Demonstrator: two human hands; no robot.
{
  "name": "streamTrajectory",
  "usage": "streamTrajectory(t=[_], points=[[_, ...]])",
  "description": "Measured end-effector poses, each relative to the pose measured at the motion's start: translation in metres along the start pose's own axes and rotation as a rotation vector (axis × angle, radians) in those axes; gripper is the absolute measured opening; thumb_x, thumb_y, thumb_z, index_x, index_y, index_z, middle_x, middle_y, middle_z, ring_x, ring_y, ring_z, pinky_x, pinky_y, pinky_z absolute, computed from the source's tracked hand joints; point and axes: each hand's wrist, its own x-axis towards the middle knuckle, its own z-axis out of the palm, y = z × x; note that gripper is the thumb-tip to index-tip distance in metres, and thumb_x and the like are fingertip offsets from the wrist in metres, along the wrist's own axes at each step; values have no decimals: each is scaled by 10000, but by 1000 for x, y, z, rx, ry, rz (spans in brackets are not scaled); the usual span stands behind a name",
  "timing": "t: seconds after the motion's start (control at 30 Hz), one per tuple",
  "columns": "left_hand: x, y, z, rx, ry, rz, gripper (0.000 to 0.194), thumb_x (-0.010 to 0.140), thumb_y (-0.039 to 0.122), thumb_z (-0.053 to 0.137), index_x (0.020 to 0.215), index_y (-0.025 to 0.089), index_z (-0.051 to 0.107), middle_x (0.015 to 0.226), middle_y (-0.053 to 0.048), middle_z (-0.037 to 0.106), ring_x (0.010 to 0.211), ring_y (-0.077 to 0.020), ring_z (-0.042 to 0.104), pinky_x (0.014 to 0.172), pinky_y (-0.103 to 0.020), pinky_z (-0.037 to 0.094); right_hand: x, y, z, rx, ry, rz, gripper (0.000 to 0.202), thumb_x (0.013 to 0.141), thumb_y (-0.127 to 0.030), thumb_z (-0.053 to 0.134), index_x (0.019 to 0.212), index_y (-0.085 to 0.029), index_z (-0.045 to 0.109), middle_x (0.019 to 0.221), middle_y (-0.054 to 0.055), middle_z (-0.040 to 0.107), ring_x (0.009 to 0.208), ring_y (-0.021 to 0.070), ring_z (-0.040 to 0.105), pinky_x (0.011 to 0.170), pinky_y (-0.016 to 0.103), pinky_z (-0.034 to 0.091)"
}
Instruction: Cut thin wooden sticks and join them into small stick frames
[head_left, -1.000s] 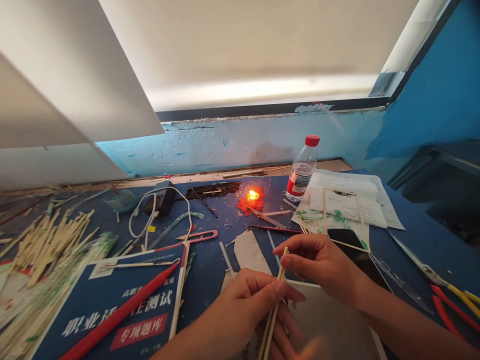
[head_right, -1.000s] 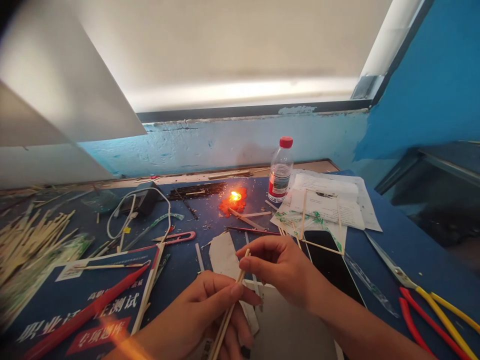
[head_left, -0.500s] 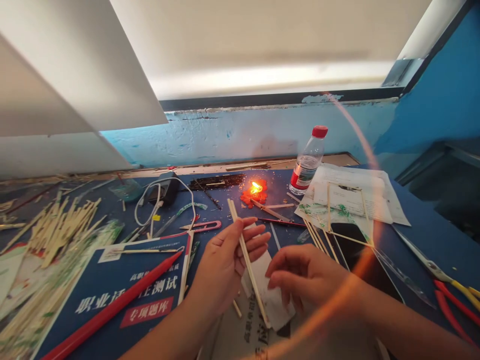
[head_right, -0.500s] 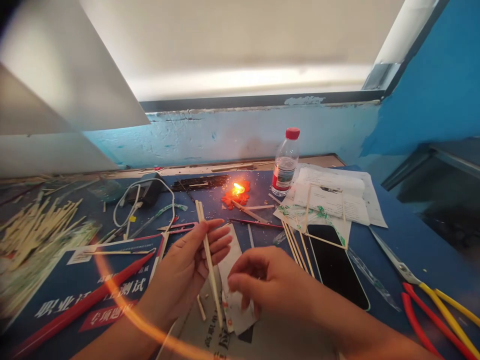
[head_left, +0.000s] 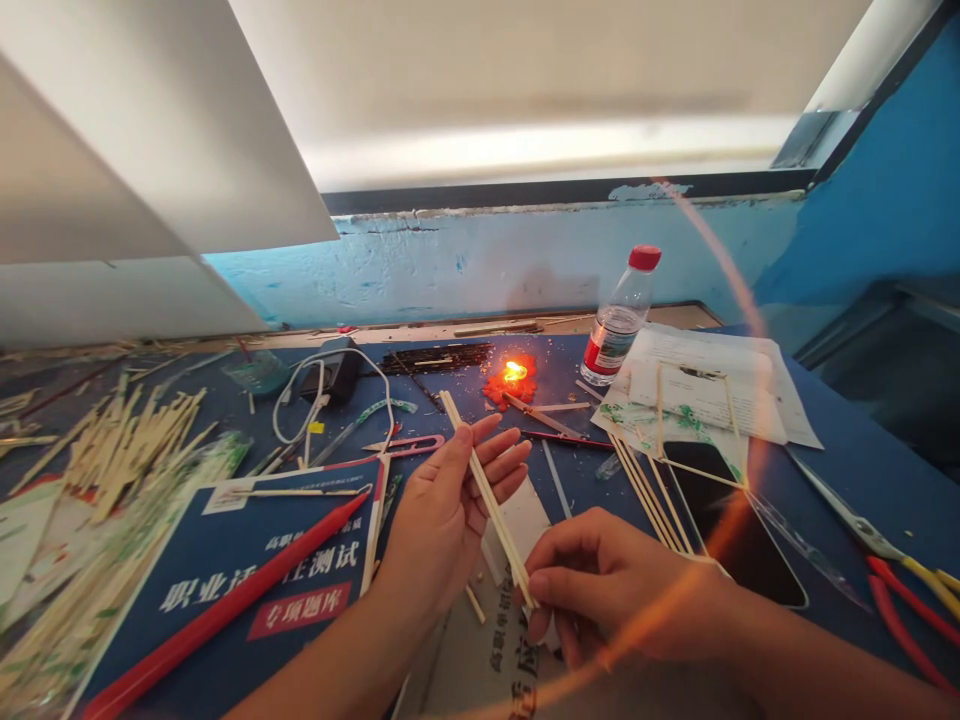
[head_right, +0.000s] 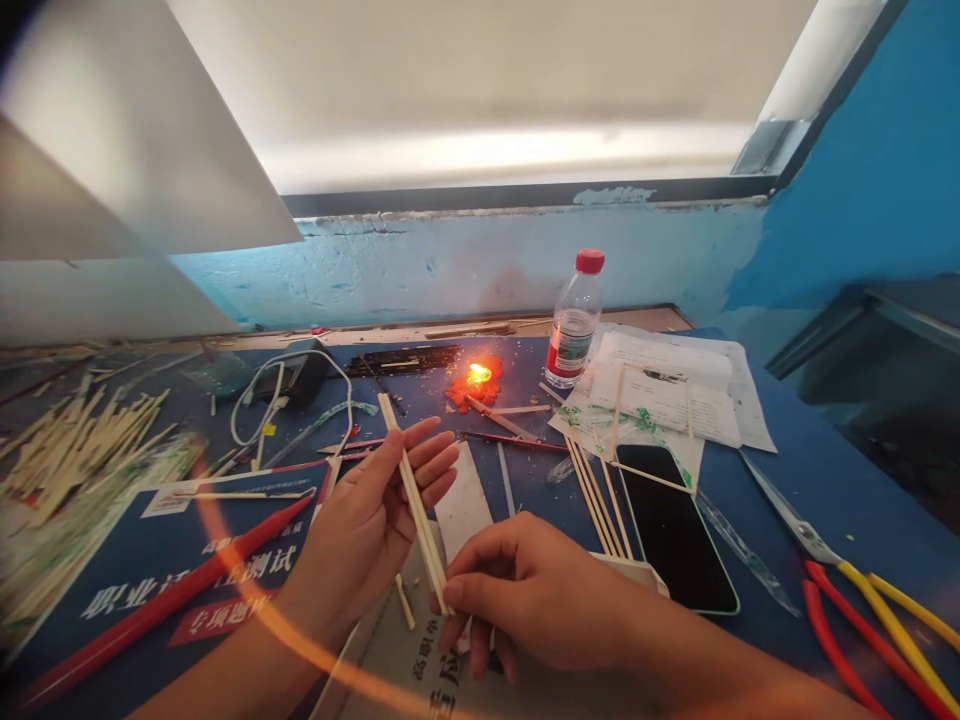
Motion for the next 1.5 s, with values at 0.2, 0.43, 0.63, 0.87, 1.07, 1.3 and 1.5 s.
streamTrajectory(t=[0.2,0.43,0.63,0.87,1.07,1.3,1.5], points=[[0,-3,-1,38,-2,10,286,952,383,699,1104,148,756,1032,-131,821,960,-242,796,823,-313,648,0,-3,0,3,0,6,229,899,-382,729,866,-160,684,757,18,764,492,70,631,424,147,435],[1,-6,-3,28,2,19,250,925,372,737,1021,144,765,991,-119,824,915,-229,801,786,-288,648,-2,-7,3,5,3,60,193,856,-330,766,874,-168,664,813,27,782,521,83,661,413,148,441],[0,-5,-3,20,-17,16,246,946,370,714,1045,151,768,994,-112,827,910,-219,804,763,-266,653,0,0,1,46,-7,42,154,876,-299,743,883,-153,695,789,25,781,525,77,664,437,148,460],[-2,-4,-2,57,-16,7,270,969,360,685,1109,141,759,1006,-123,827,833,-199,808,706,-247,655,-1,-4,2,48,19,70,154,854,-293,747,874,-161,671,769,16,773,509,77,656,426,152,450],[-3,-3,-2,68,-12,15,250,987,348,663,1091,145,766,977,-107,834,796,-183,805,692,-242,660,0,-4,1,48,33,86,164,803,-257,776,871,-157,666,759,20,783,482,74,632,406,153,427],[-3,-4,-1,84,-28,11,273,992,368,654,1092,140,766,984,-114,836,774,-176,802,676,-237,659,-1,-2,2,40,50,94,168,779,-201,789,878,-157,661,738,10,778,465,64,624,380,138,410],[-4,-4,-2,100,-32,6,291,983,381,665,1094,132,766,974,-126,837,768,-184,804,668,-241,658,-1,0,1,63,19,102,206,803,-269,800,860,-164,632,719,-12,757,460,75,638,376,150,438]])
